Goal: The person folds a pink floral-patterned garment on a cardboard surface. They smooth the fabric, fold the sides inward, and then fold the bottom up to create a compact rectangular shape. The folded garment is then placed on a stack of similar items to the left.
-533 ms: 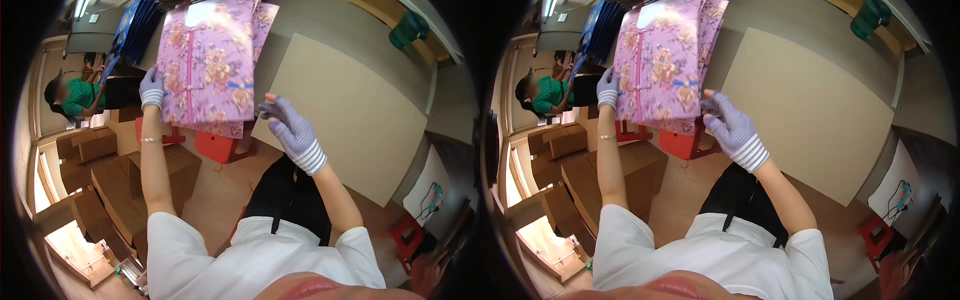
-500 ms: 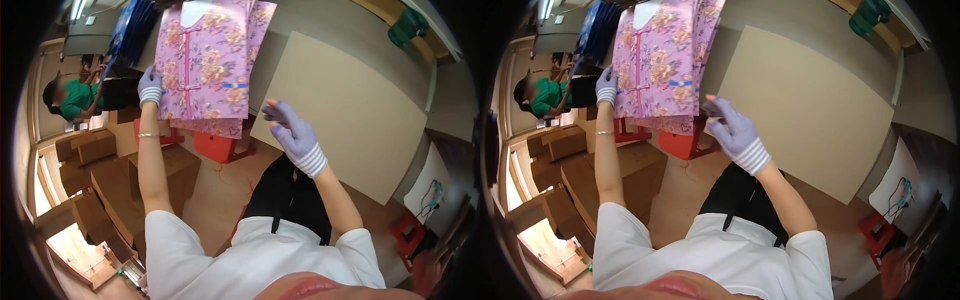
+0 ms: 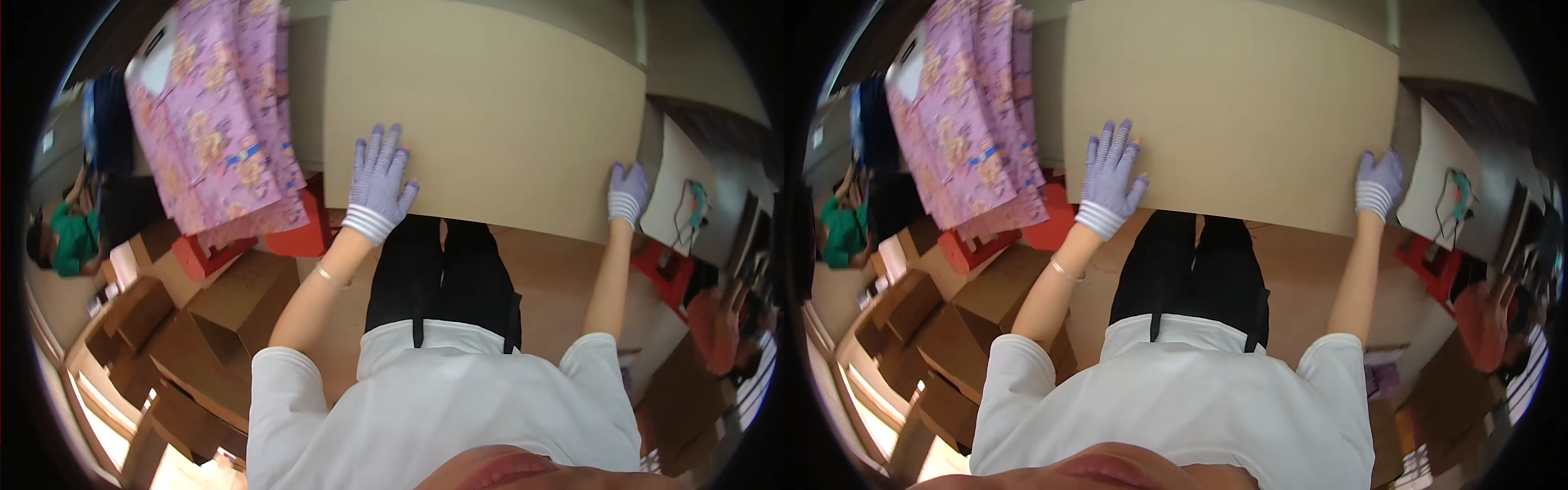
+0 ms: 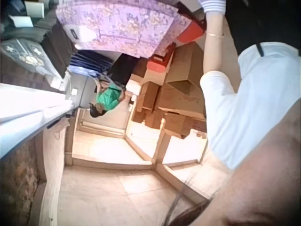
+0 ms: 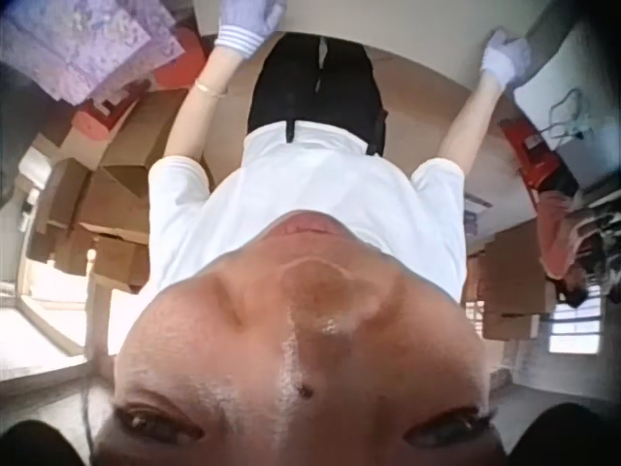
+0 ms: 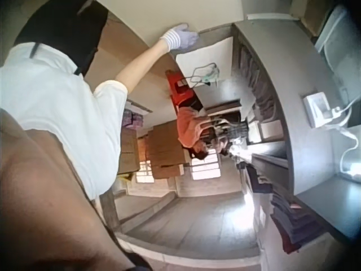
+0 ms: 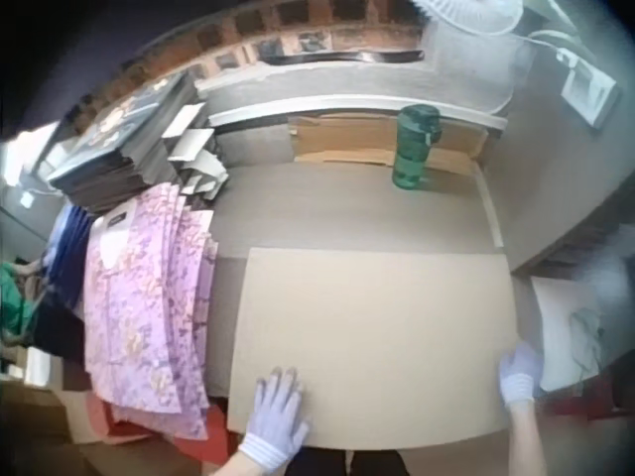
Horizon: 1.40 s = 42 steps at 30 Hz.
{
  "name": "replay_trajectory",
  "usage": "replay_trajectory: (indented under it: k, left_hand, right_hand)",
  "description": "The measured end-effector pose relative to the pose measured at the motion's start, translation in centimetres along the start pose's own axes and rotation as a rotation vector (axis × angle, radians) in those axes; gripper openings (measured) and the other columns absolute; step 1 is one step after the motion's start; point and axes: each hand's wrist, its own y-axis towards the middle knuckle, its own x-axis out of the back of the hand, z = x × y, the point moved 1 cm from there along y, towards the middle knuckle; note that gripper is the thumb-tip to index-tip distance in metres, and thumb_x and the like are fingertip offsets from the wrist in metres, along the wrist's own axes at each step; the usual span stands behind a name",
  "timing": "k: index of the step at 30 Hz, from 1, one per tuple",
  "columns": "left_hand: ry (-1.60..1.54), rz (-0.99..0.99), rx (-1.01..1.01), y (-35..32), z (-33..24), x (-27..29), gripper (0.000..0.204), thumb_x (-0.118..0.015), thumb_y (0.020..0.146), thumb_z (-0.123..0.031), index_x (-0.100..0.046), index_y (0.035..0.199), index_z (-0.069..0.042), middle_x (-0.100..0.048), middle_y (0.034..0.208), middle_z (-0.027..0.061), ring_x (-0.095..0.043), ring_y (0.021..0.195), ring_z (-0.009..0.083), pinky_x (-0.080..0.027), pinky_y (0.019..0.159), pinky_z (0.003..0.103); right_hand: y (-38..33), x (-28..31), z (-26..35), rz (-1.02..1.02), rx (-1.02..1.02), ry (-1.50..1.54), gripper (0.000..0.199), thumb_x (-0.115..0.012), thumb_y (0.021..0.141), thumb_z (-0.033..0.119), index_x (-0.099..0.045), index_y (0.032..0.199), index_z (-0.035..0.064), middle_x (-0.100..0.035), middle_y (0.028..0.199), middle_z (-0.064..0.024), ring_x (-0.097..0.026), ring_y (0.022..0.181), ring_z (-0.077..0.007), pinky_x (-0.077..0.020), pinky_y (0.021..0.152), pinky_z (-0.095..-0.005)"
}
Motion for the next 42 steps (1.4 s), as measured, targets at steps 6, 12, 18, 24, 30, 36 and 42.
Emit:
replay_trajectory:
  k: [6, 12, 18, 24, 30, 36, 42]
  left_hand:
    - [0.05, 0.028, 0.071, 0.1, -0.4, -5.3, 0.07, -0.067, 0.078, -0.027, -0.046, 0.136, 0.005, -0.026, 0.155, 0.0252, -0.019, 0.144, 0.0472, -0.017, 0.114, 0.061]
    - [0.023, -0.179, 0.212, 1.0, 2.2, -3.2, 0.067, -0.068, 0.08, -0.019, -0.044, 0.139, 0.002, -0.03, 0.154, 0.0232, -0.026, 0.143, 0.0424, -0.023, 0.116, 0.049]
    - [-0.752, -0.578, 0.68, 1.3, 10.1, 1.7, 0.053, -0.067, 0.09, -0.01, -0.047, 0.136, 0.007, -0.054, 0.134, 0.0233, -0.054, 0.123, 0.0236, -0.041, 0.104, 0.032]
    - [-0.704, -0.685, 0.663, 0.6, 2.4, 7.1, 0.029, -0.065, 0.09, -0.004, -0.063, 0.118, 0.006, -0.07, 0.101, 0.0101, -0.063, 0.084, 0.0095, -0.051, 0.076, 0.023]
    - [-0.28, -0.394, 0.075, 3.5, -6.7, 5.4, 0.042, -0.059, 0.093, -0.024, -0.058, 0.129, -0.003, -0.046, 0.142, 0.0256, -0.044, 0.13, 0.0458, -0.035, 0.109, 0.049]
    - [0.099, -0.154, 0.104, 8.4, -9.0, -4.5, 0.037, -0.06, 0.086, -0.022, -0.064, 0.121, -0.012, -0.039, 0.15, 0.018, -0.027, 0.142, 0.0438, -0.018, 0.114, 0.059]
    - [-0.522, -0.501, 0.169, 5.2, -3.6, -3.4, 0.057, -0.053, 0.096, -0.031, -0.042, 0.144, -0.002, -0.042, 0.148, 0.0204, -0.035, 0.139, 0.0413, -0.028, 0.115, 0.048]
  right_hand:
    - [-1.8, 5.9, 2.5, -0.186, 0.052, 0.308, 0.041, -0.069, 0.081, 0.016, -0.059, 0.117, -0.0017, -0.057, 0.129, -0.0226, -0.053, 0.12, -0.0346, -0.039, 0.107, -0.0405]
    - [-6.0, 15.9, 0.4, -0.344, 0.112, 1.302, 0.024, -0.07, 0.083, -0.005, -0.063, 0.104, 0.002, -0.065, 0.1, -0.0063, -0.062, 0.092, -0.0152, -0.0514, 0.088, -0.0316]
    - [-1.6, 12.4, -10.8, -0.074, -0.101, 1.211, 0.023, -0.065, 0.091, 0.005, -0.06, 0.111, -0.0044, -0.062, 0.1, -0.0043, -0.057, 0.089, -0.0114, -0.0451, 0.086, -0.0245]
    - [-1.1, 12.1, -3.6, -0.068, -0.019, 1.081, 0.039, -0.062, 0.092, 0.005, -0.057, 0.13, -0.0029, -0.066, 0.12, -0.0143, -0.064, 0.1, -0.0156, -0.0491, 0.09, -0.0252]
    - [-3.0, 16.7, 11.7, 0.118, 0.456, 1.261, 0.037, -0.057, 0.094, 0.015, -0.059, 0.13, 0.0051, -0.056, 0.137, -0.0149, -0.056, 0.122, -0.0295, -0.0439, 0.102, -0.0342]
    - [-4.9, 5.9, 21.9, -0.055, 0.595, 0.445, 0.039, -0.063, 0.085, 0.032, -0.06, 0.118, 0.0114, -0.048, 0.144, -0.0047, -0.037, 0.138, -0.0315, -0.0178, 0.111, -0.0654]
    - [-3.9, 7.1, 17.2, -0.106, 0.498, 0.96, 0.034, -0.053, 0.094, 0.024, -0.059, 0.123, 0.007, -0.055, 0.135, -0.0114, -0.05, 0.127, -0.0307, -0.0343, 0.111, -0.0439]
